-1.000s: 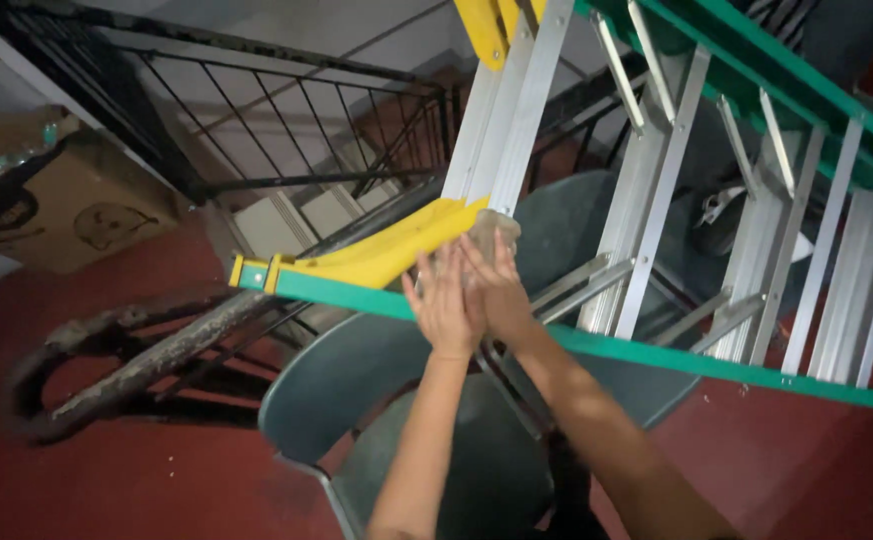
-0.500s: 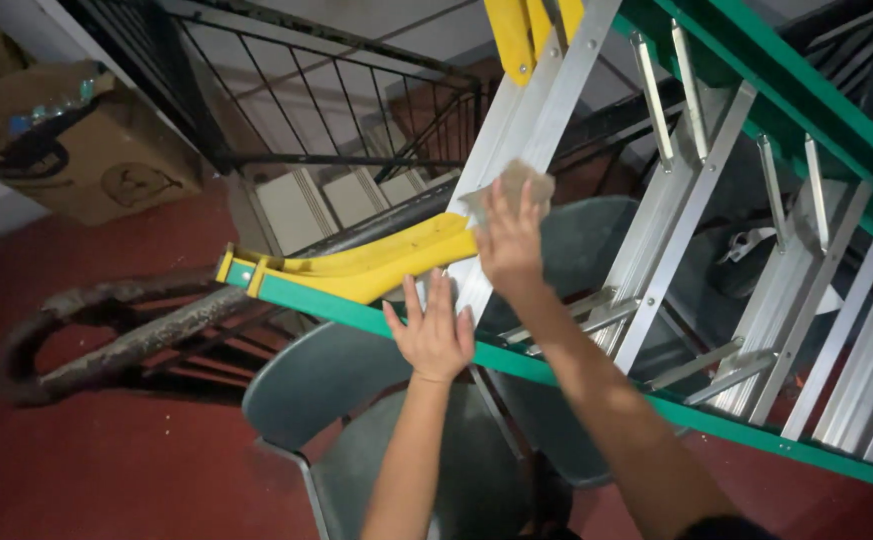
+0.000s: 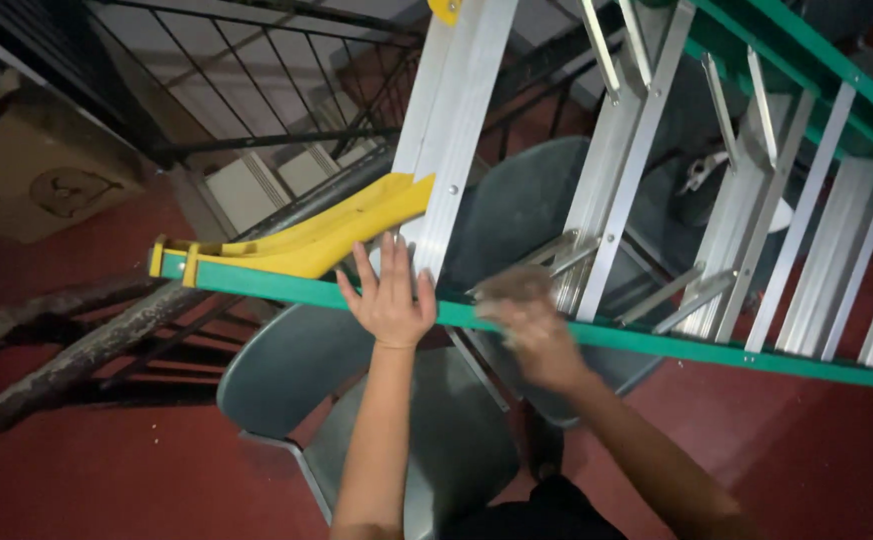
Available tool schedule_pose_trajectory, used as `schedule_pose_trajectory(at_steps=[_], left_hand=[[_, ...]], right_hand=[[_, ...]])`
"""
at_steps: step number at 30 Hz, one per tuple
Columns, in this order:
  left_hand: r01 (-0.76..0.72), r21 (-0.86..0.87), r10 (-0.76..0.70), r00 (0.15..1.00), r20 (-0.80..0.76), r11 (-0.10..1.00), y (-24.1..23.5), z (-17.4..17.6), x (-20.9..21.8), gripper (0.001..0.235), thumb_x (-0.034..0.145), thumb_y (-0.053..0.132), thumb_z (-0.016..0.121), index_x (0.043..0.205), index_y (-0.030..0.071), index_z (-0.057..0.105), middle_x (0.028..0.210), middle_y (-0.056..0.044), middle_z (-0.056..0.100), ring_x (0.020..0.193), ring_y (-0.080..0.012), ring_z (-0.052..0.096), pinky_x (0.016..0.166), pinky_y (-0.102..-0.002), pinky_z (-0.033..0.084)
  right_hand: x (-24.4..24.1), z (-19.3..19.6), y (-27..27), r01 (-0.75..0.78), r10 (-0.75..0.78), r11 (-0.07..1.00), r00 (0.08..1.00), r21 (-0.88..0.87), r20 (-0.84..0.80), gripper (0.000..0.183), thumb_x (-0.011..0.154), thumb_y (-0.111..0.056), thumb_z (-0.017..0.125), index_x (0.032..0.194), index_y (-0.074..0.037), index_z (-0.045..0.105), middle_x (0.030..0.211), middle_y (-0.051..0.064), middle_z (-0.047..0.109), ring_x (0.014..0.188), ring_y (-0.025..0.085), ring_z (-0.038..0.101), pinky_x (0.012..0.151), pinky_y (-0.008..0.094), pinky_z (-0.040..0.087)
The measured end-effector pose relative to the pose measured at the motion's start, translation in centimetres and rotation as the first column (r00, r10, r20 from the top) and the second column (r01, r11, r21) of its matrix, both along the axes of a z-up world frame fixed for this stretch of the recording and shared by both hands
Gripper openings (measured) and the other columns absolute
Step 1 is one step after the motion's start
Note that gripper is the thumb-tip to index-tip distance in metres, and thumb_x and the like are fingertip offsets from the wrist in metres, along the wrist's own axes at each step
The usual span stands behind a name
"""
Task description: Cleaning the side rails and rungs of a green fiberglass ladder using a rag.
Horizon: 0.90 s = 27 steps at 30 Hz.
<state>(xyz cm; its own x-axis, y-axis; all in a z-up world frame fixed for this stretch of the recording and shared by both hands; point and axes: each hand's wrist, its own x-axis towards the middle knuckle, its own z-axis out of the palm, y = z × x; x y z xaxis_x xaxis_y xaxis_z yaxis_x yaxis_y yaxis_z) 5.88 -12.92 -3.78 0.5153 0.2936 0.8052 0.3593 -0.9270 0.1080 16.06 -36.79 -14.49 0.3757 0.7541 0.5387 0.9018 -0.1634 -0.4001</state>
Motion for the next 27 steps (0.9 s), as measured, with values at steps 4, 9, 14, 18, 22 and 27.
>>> schedule_pose_trajectory(at_steps=[4,9,14,18,22,27], left_hand=[[-0.011,0.015,0.011,1.000,-0.028,1.000,0.0,0.3,0.1,0.043,0.097,0.031,0.062,0.132,0.007,0.073,0.147,-0.009,0.064,0.146,-0.0410,0.046,0.124,-0.060,0.013],[0.012,0.051,-0.010,0.999,-0.039,0.999,-0.1,0.3,0.1,0.036,0.098,0.026,0.060,0.125,0.009,0.076,0.147,-0.008,0.064,0.146,-0.0403,0.047,0.124,-0.059,0.012],[0.022,0.074,-0.019,0.999,-0.038,0.997,0.6,-0.7,0.3,0.035,0.097,0.024,0.061,0.127,0.011,0.076,0.147,-0.005,0.064,0.146,-0.0399,0.048,0.124,-0.060,0.011],[0.007,0.088,-0.001,0.998,-0.060,0.996,0.4,0.3,0.1,0.035,0.097,0.022,0.061,0.127,0.012,0.075,0.147,-0.004,0.064,0.146,-0.0406,0.048,0.125,-0.061,0.010],[0.036,0.085,-0.034,0.999,-0.015,0.996,1.0,-0.7,0.1,0.033,0.096,0.023,0.062,0.124,0.012,0.075,0.146,-0.006,0.064,0.145,-0.0423,0.047,0.124,-0.062,0.009],[0.014,0.087,-0.012,1.000,-0.024,0.996,0.7,-0.5,0.0,0.031,0.094,0.022,0.063,0.121,0.012,0.077,0.146,-0.007,0.065,0.145,-0.0424,0.049,0.124,-0.061,0.010]], right_hand=[[3.1,-7.1,-8.9,0.164,-0.150,0.986,0.925,0.010,-0.350,0.046,0.106,-0.023,0.049,0.147,-0.002,0.050,0.146,0.016,0.055,0.134,0.033,0.054,0.117,0.052,0.039],[1.9,-5.0,-10.3,0.415,-0.423,0.861,0.905,0.296,-0.037,0.021,0.099,-0.012,0.061,0.118,-0.002,0.064,0.135,0.025,0.058,0.129,0.041,0.055,0.114,0.056,0.042],[-3.8,-1.7,4.4,0.605,-0.603,0.789,0.796,0.110,-0.054,0.045,0.078,-0.019,0.070,0.118,0.002,0.065,0.126,0.024,0.057,0.122,0.046,0.055,0.108,0.061,0.039],[-8.4,5.5,9.8,0.450,-0.455,0.888,0.889,0.089,0.044,0.068,0.079,-0.035,0.070,0.137,0.000,0.060,0.153,0.021,0.047,0.136,0.050,0.046,0.110,0.068,0.031],[-5.1,0.5,6.3,0.384,-0.391,0.920,0.910,0.078,0.137,0.064,0.088,-0.039,0.069,0.138,0.000,0.060,0.156,0.018,0.045,0.137,0.047,0.045,0.114,0.065,0.032],[-1.6,-3.5,-5.9,0.580,-0.601,0.732,0.796,-0.357,0.062,0.049,0.098,-0.032,0.066,0.140,-0.009,0.059,0.139,0.015,0.059,0.127,0.032,0.055,0.110,0.054,0.041]])
